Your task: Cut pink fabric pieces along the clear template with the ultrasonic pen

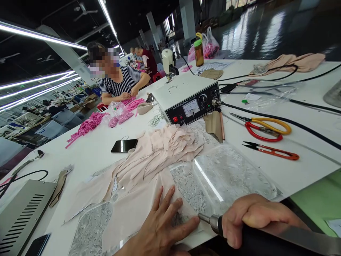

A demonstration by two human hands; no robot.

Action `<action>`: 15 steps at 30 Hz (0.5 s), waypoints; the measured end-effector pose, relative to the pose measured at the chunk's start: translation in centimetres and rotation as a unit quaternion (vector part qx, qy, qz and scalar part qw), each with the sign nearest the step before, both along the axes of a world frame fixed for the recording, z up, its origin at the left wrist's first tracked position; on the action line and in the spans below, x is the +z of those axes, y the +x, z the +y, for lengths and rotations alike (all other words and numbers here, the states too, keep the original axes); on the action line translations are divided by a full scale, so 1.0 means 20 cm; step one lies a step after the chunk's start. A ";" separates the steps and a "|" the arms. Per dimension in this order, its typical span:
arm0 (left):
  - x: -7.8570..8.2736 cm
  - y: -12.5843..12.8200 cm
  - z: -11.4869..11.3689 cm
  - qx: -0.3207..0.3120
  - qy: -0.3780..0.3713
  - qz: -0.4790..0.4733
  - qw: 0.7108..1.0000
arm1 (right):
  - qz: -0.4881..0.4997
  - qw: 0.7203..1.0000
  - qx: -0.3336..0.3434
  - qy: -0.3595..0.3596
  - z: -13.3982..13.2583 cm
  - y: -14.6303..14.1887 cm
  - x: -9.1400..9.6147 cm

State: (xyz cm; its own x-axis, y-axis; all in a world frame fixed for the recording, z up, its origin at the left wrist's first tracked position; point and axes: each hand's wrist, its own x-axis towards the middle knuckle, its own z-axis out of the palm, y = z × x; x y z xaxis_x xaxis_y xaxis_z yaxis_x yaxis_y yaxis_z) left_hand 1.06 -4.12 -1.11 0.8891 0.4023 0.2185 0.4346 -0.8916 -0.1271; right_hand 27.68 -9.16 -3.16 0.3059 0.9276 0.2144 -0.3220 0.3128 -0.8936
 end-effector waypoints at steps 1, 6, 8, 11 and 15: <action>0.00 0.00 0.00 -0.002 0.000 0.001 1.000 | -0.004 1.000 -0.022 0.006 -0.01 -0.02 0.00; 0.00 0.01 0.00 0.000 0.006 -0.015 1.000 | -0.029 0.998 -0.058 -0.012 -0.01 -0.03 -0.05; -0.01 0.01 0.00 0.002 0.010 -0.021 1.000 | -0.034 0.998 -0.052 -0.010 0.01 -0.04 -0.05; -0.01 0.01 -0.01 0.002 0.014 -0.021 1.000 | -0.042 0.998 -0.042 -0.008 0.02 -0.05 -0.03; -0.01 0.00 -0.01 0.001 0.015 -0.017 1.000 | -0.049 0.998 -0.029 -0.006 0.04 -0.07 -0.02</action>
